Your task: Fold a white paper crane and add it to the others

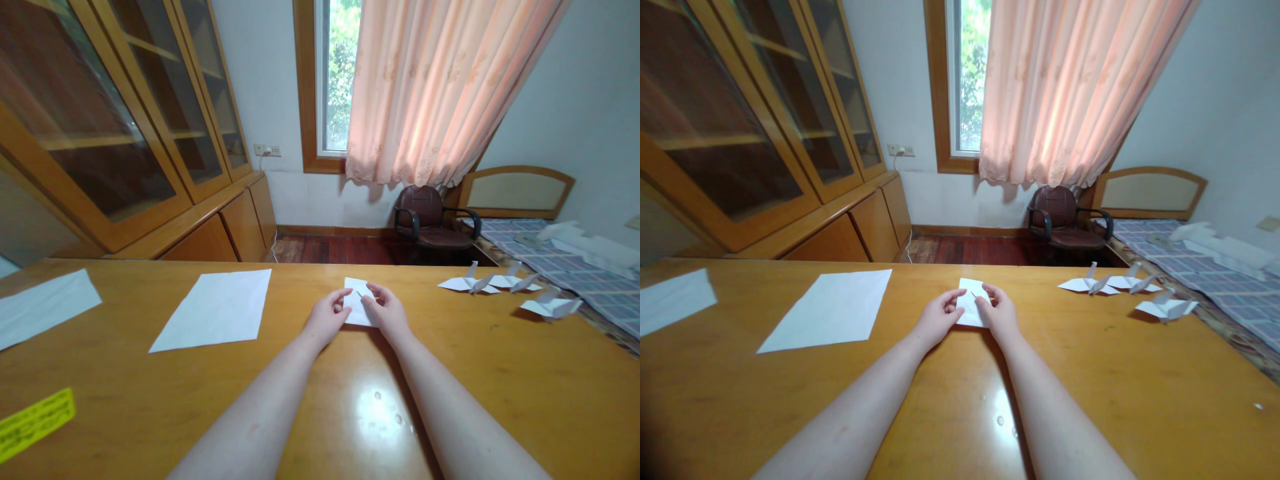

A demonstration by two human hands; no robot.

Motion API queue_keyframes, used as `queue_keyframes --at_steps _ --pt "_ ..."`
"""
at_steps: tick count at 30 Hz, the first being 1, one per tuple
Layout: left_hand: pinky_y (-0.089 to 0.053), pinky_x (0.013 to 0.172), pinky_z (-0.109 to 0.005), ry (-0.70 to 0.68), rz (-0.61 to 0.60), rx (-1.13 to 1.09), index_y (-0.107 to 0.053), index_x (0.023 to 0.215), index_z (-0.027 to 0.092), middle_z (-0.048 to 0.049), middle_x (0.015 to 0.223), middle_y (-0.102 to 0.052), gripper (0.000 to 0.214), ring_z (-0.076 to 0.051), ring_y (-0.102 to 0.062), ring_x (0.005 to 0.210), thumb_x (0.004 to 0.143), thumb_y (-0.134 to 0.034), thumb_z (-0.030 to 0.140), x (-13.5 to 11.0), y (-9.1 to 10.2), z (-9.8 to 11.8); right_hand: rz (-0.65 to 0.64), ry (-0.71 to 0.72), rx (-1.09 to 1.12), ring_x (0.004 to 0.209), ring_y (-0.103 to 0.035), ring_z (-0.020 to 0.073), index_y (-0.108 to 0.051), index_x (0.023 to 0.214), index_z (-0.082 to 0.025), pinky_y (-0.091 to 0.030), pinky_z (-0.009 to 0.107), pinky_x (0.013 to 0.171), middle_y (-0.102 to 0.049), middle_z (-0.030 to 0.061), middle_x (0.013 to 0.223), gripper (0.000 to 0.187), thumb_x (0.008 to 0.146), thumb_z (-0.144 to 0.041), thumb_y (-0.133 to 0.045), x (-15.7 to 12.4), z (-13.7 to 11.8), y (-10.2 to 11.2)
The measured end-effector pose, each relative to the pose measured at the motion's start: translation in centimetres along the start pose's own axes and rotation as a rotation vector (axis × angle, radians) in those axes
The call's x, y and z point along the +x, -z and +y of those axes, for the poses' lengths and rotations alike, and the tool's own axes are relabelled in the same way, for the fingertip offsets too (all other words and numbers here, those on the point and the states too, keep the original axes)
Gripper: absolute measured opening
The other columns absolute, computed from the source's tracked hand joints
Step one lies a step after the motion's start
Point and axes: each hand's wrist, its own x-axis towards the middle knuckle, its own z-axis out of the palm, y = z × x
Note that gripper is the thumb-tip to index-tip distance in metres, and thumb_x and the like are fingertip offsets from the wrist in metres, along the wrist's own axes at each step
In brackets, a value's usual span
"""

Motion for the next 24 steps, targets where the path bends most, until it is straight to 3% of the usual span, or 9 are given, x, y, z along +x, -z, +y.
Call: queue_keyframes --at_steps 5,11,14,18,24 --pt "-0.05 0.072 -0.027 -0.009 -0.031 -0.066 -0.053 0.122 0.019 -0.0063 0.098 -0.066 0.05 -0.014 -0.061 0.079 0.072 -0.058 0.014 -0.13 0.0 0.35 -0.077 0.043 -0.035 0.085 -0.061 0.0191 -0.053 0.119 -0.017 -0.049 0.032 0.074 -0.062 0.0091 0.108 0.061 0.062 -0.034 -0.068 -0.24 0.03 -0.26" --pt "-0.051 0.074 -0.027 -0.031 -0.003 -0.063 -0.053 0.121 0.018 -0.0092 0.107 -0.064 0.049 -0.015 -0.062 0.084 0.072 -0.056 0.01 -0.01 -0.01 0.45 -0.094 0.029 0.029 0.083 -0.061 0.0186 -0.05 0.123 -0.014 -0.048 0.03 0.073 -0.063 0.0107 0.105 0.058 0.071 -0.039 -0.059 -0.18 0.08 -0.45" --pt "-0.05 0.076 -0.027 -0.037 0.023 -0.06 -0.053 0.121 0.018 -0.0087 0.109 -0.064 0.049 -0.016 -0.062 0.087 0.072 -0.056 0.011 0.09 0.08 0.31 -0.077 0.065 0.017 0.088 -0.06 0.0209 -0.059 0.11 -0.013 -0.046 0.03 0.076 -0.066 0.0096 0.1 0.046 0.076 -0.043 -0.052 -0.16 0.05 -0.23" --pt "-0.049 0.078 -0.028 -0.038 0.076 0.002 -0.056 0.117 0.018 -0.0082 0.106 -0.065 0.043 -0.017 -0.061 0.088 0.074 -0.058 0.018 0.15 0.35 0.32 -0.021 0.066 -0.111 0.077 -0.06 0.0213 -0.065 0.09 -0.013 -0.045 0.029 0.067 -0.068 0.0074 0.084 0.038 0.078 -0.043 -0.045 -0.04 0.1 0.09" --pt "-0.049 0.071 -0.028 -0.028 0.124 0.05 -0.058 0.115 0.02 -0.0067 0.098 -0.066 0.036 -0.017 -0.061 0.081 0.08 -0.054 0.026 0.32 0.6 -0.05 0.008 0.013 -0.103 0.071 -0.059 0.0205 -0.065 0.086 -0.013 -0.043 0.027 0.06 -0.068 0.0067 0.079 0.037 0.075 -0.045 -0.05 -0.13 -0.42 0.09"
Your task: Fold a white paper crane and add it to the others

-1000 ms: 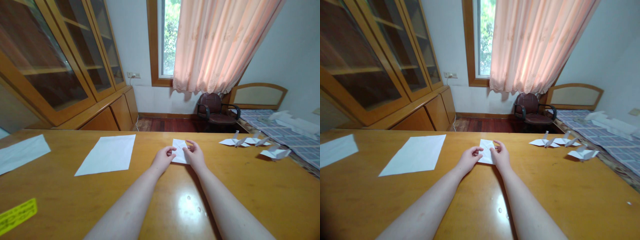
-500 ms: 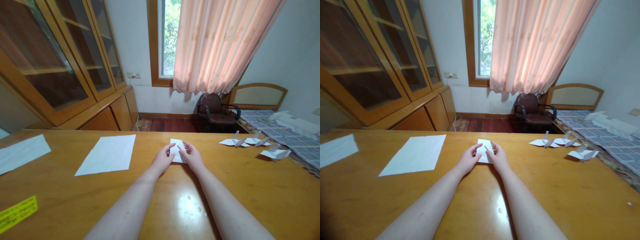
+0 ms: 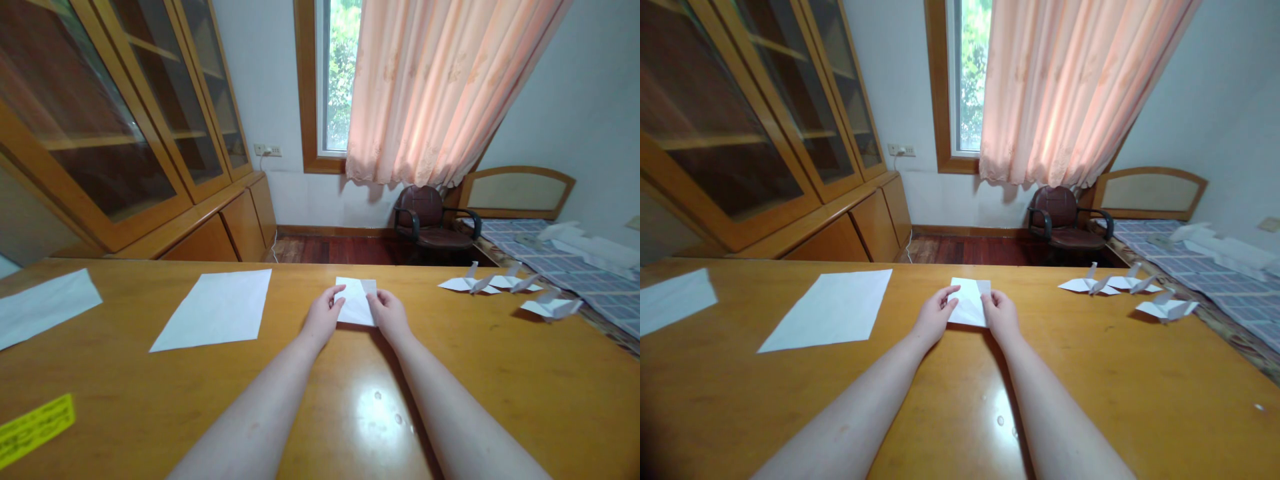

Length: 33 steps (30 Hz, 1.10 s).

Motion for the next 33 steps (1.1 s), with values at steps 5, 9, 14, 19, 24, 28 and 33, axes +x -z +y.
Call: queue_keyframes --at_steps 5,9,14,19,24,28,33 --pt "-0.048 0.072 -0.027 -0.001 0.013 0.028 -0.059 0.113 0.02 -0.0062 0.097 -0.066 0.034 -0.016 -0.06 0.081 0.08 -0.052 0.025 0.0 0.0 -0.2 0.055 -0.009 0.002 0.067 -0.057 0.0187 -0.063 0.074 -0.014 -0.041 0.026 0.059 -0.065 0.0054 0.071 0.037 0.076 -0.048 -0.049 -0.2 -0.3 0.3" --pt "-0.047 0.075 -0.028 -0.033 -0.028 0.063 -0.06 0.111 0.02 -0.0058 0.103 -0.065 0.033 -0.017 -0.06 0.085 0.079 -0.052 0.025 -0.1 0.0 0.1 0.102 -0.04 -0.059 0.066 -0.057 0.0193 -0.063 0.075 -0.015 -0.041 0.027 0.059 -0.065 0.0052 0.07 0.033 0.073 -0.047 -0.052 -0.1 -0.2 0.4" --pt "-0.047 0.077 -0.029 -0.033 -0.064 0.169 -0.06 0.11 0.021 -0.0049 0.105 -0.065 0.033 -0.018 -0.06 0.087 0.079 -0.052 0.023 -0.3 0.0 0.7 0.136 -0.071 -0.079 0.067 -0.06 0.0197 -0.063 0.083 -0.015 -0.044 0.028 0.059 -0.067 0.0062 0.074 0.03 0.071 -0.041 -0.055 0.1 0.3 0.4" --pt "-0.046 0.082 -0.029 -0.03 -0.091 0.272 -0.059 0.112 0.021 -0.0046 0.11 -0.064 0.034 -0.018 -0.059 0.093 0.079 -0.051 0.02 -0.4 0.1 1.0 0.155 -0.043 -0.236 0.077 -0.062 0.0191 -0.061 0.096 -0.014 -0.046 0.028 0.07 -0.068 0.007 0.085 0.032 0.068 -0.029 -0.059 0.4 1.1 0.3" --pt "-0.041 0.094 -0.03 -0.053 -0.11 0.44 -0.058 0.113 0.021 -0.0046 0.115 -0.062 0.032 -0.019 -0.056 0.105 0.082 -0.049 0.021 -0.4 0.0 0.7 0.1 0.091 -0.49 0.099 -0.058 0.0224 -0.061 0.107 -0.015 -0.042 0.033 0.089 -0.064 0.0103 0.107 0.039 0.068 -0.021 -0.06 0.5 1.6 0.5" --pt "-0.038 0.097 -0.031 -0.098 -0.11 0.594 -0.056 0.116 0.021 -0.0057 0.117 -0.061 0.035 -0.019 -0.053 0.108 0.082 -0.049 0.019 -0.4 0.0 0.3 0.017 0.199 -0.604 0.107 -0.054 0.0219 -0.067 0.1 -0.018 -0.037 0.034 0.096 -0.063 0.008 0.112 0.029 0.074 -0.021 -0.056 0.5 1.4 0.6" --pt "-0.032 0.103 -0.036 -0.099 -0.065 0.751 -0.054 0.122 0.02 -0.0091 0.133 -0.047 0.047 -0.023 -0.044 0.12 0.075 -0.057 0.016 -0.3 0.2 -0.1 -0.117 0.254 -0.637 0.101 -0.059 0.0184 -0.071 0.092 -0.021 -0.039 0.031 0.093 -0.066 0.0059 0.109 0.025 0.082 -0.022 -0.049 0.3 1.3 0.2"
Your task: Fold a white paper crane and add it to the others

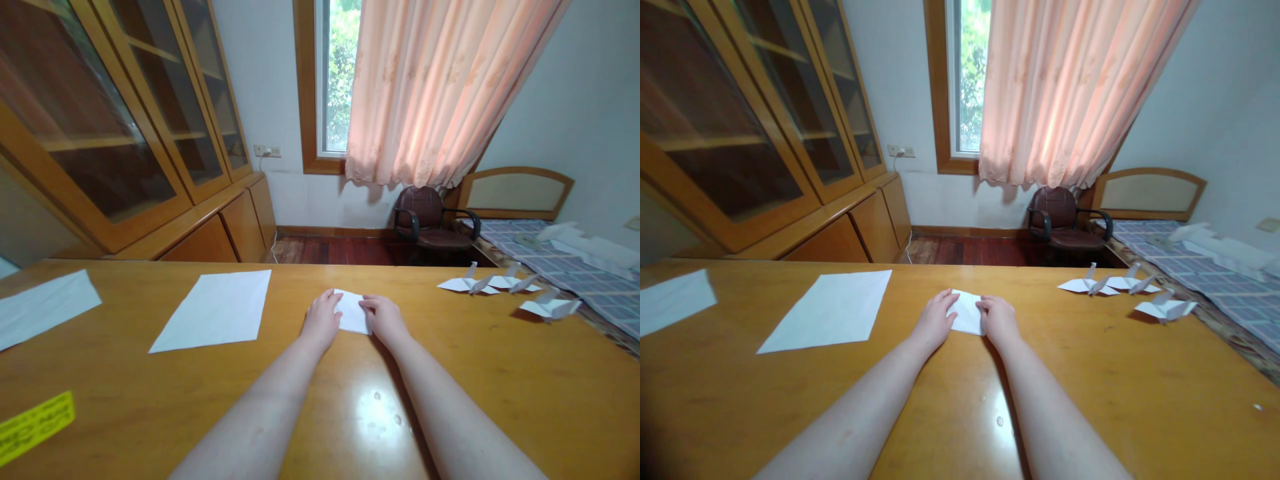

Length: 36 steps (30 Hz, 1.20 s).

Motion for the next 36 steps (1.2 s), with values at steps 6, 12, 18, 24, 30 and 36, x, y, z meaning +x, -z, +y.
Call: queue_keyframes --at_steps 6,12,18,24,30,36 --pt "-0.026 0.107 -0.039 -0.098 -0.129 0.044 -0.06 0.114 0.022 -0.0061 0.13 -0.052 0.037 -0.021 -0.043 0.123 0.083 -0.042 0.013 0.0 -0.5 -0.1 -0.002 -0.022 -0.08 0.107 -0.054 0.0214 -0.069 0.101 -0.023 -0.037 0.035 0.095 -0.063 0.0057 0.114 0.028 0.082 -0.027 -0.049 -0.2 -0.3 0.1" --pt "-0.018 0.109 -0.048 -0.184 -0.237 0.093 -0.05 0.125 0.026 -0.0065 0.139 -0.042 0.045 -0.025 -0.032 0.13 0.081 -0.054 0.032 -0.7 0.1 0.7 -0.022 -0.027 -0.098 0.107 -0.053 0.0214 -0.068 0.103 -0.024 -0.036 0.035 0.096 -0.062 0.0047 0.115 0.028 0.082 -0.027 -0.05 -0.1 -0.2 0.1" --pt "-0.012 0.109 -0.054 -0.25 -0.276 0.078 -0.051 0.124 0.03 -0.007 0.139 -0.04 0.056 -0.028 -0.028 0.132 0.072 -0.059 0.052 -1.1 0.8 1.2 -0.024 -0.053 -0.078 0.11 -0.051 0.0213 -0.067 0.105 -0.024 -0.035 0.035 0.097 -0.061 0.0055 0.118 0.03 0.081 -0.029 -0.051 -0.1 -0.2 0.0" --pt "-0.018 0.109 -0.047 -0.341 -0.253 -0.012 -0.065 0.104 0.029 -0.0031 0.122 -0.058 0.027 -0.023 -0.043 0.122 0.08 -0.055 0.036 -0.9 0.7 1.3 -0.015 -0.055 -0.052 0.109 -0.052 0.0201 -0.068 0.104 -0.024 -0.035 0.033 0.097 -0.062 0.0039 0.116 0.031 0.081 -0.03 -0.049 -0.2 -0.3 0.2" --pt "-0.032 0.103 -0.034 -0.329 -0.214 -0.109 -0.065 0.106 0.022 -0.0053 0.114 -0.063 0.029 -0.02 -0.048 0.116 0.078 -0.054 0.023 -0.7 0.3 0.9 -0.021 -0.064 -0.042 0.109 -0.052 0.0201 -0.068 0.103 -0.023 -0.035 0.032 0.097 -0.062 0.0044 0.116 0.03 0.08 -0.032 -0.05 -0.1 -0.4 0.3" --pt "-0.039 0.096 -0.032 -0.282 -0.192 -0.14 -0.068 0.094 0.022 -0.0034 0.103 -0.066 0.025 -0.018 -0.055 0.101 0.076 -0.051 0.015 -0.5 0.2 0.9 -0.025 -0.052 -0.01 0.108 -0.053 0.0208 -0.068 0.102 -0.021 -0.035 0.033 0.095 -0.063 0.0062 0.113 0.033 0.085 -0.036 -0.044 0.0 -0.5 0.5"
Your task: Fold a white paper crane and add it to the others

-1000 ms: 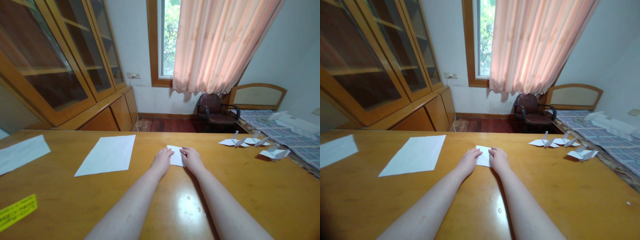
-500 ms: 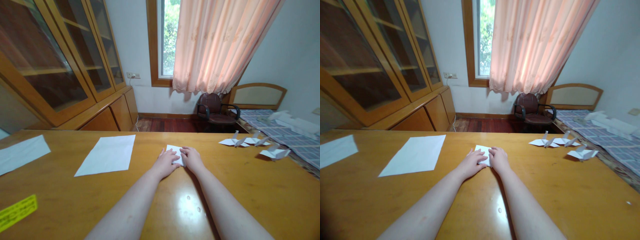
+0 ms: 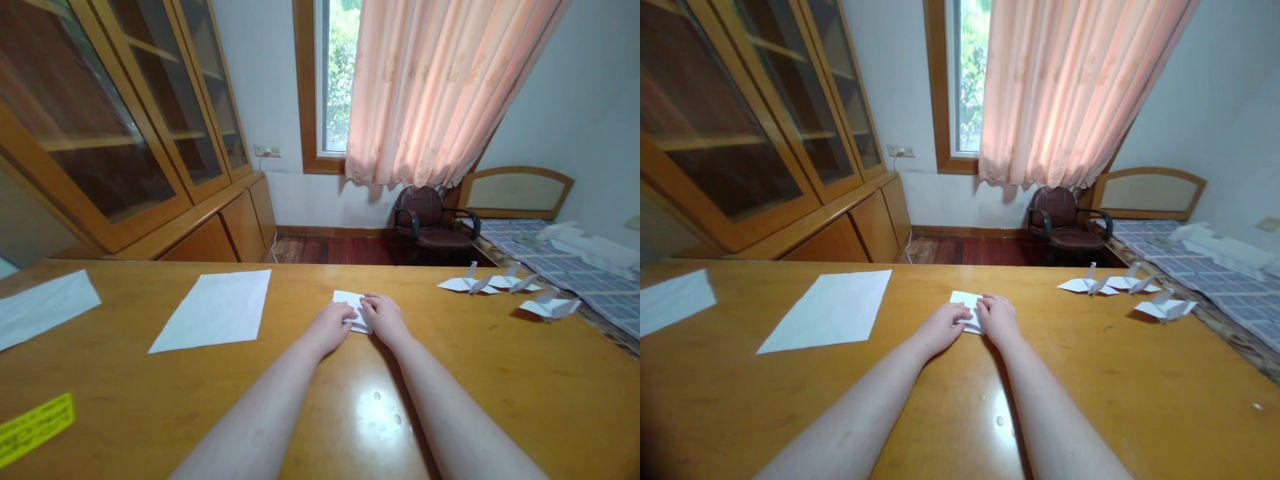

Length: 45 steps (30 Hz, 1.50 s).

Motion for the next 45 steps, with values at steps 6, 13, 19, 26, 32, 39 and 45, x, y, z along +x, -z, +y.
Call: queue_keyframes --at_steps 6,13,19,26,32,39,45 --pt "-0.044 0.079 -0.028 0.15 0.102 -0.015 -0.067 0.082 0.019 -0.0039 0.091 -0.066 0.016 -0.017 -0.058 0.086 0.079 -0.051 0.019 0.2 0.2 -0.2 0.054 0.052 0.088 0.102 -0.056 0.019 -0.069 0.094 -0.02 -0.037 0.032 0.092 -0.067 0.0065 0.102 0.039 0.091 -0.034 -0.033 -0.4 -0.3 0.4" --pt "-0.042 0.07 -0.027 0.234 0.165 0.026 -0.063 0.081 0.018 -0.0042 0.083 -0.064 0.017 -0.017 -0.056 0.079 0.083 -0.047 0.023 0.4 0.7 -0.1 0.018 0.202 0.25 0.085 -0.059 0.0179 -0.067 0.09 -0.019 -0.042 0.028 0.079 -0.068 0.0063 0.09 0.032 0.089 -0.035 -0.039 -0.8 -1.2 0.9" --pt "-0.04 0.068 -0.026 0.253 0.157 0.028 -0.062 0.079 0.017 -0.0039 0.081 -0.064 0.017 -0.017 -0.056 0.077 0.083 -0.047 0.025 0.4 0.7 0.1 0.06 0.135 0.256 0.078 -0.059 0.0176 -0.067 0.082 -0.019 -0.042 0.028 0.073 -0.067 0.0052 0.081 0.021 0.082 -0.03 -0.049 -0.8 -1.3 0.7" --pt "-0.041 0.069 -0.026 0.246 0.135 -0.003 -0.064 0.08 0.018 -0.0038 0.083 -0.065 0.019 -0.017 -0.057 0.079 0.082 -0.049 0.028 0.3 0.8 0.2 0.073 0.073 0.334 0.071 -0.059 0.0165 -0.065 0.078 -0.019 -0.042 0.026 0.065 -0.067 0.003 0.075 0.02 0.079 -0.032 -0.05 -0.9 -1.3 0.8" --pt "-0.04 0.066 -0.026 0.217 0.11 -0.009 -0.064 0.076 0.018 -0.0031 0.08 -0.065 0.022 -0.016 -0.057 0.076 0.082 -0.048 0.031 0.3 0.7 0.3 0.095 0.087 0.326 0.06 -0.051 0.0137 -0.056 0.064 -0.018 -0.034 0.023 0.055 -0.057 -0.0002 0.06 0.035 0.086 -0.04 -0.041 -1.1 -1.4 1.0" --pt "-0.041 0.069 -0.026 0.206 0.131 -0.022 -0.064 0.081 0.018 -0.0044 0.085 -0.065 0.022 -0.017 -0.057 0.081 0.084 -0.047 0.031 0.3 0.6 0.2 0.118 0.102 0.396 0.061 -0.052 0.0138 -0.055 0.065 -0.018 -0.037 0.023 0.056 -0.057 0.0007 0.061 0.037 0.088 -0.04 -0.036 -1.1 -1.2 1.0" --pt "-0.043 0.073 -0.028 0.252 0.145 0.013 -0.063 0.089 0.017 -0.0065 0.09 -0.065 0.023 -0.019 -0.058 0.085 0.085 -0.044 0.03 0.3 0.9 0.4 0.006 0.037 0.282 0.082 -0.06 0.0195 -0.064 0.094 -0.018 -0.044 0.028 0.072 -0.068 0.006 0.09 0.025 0.073 -0.032 -0.06 -0.8 -1.6 0.6"
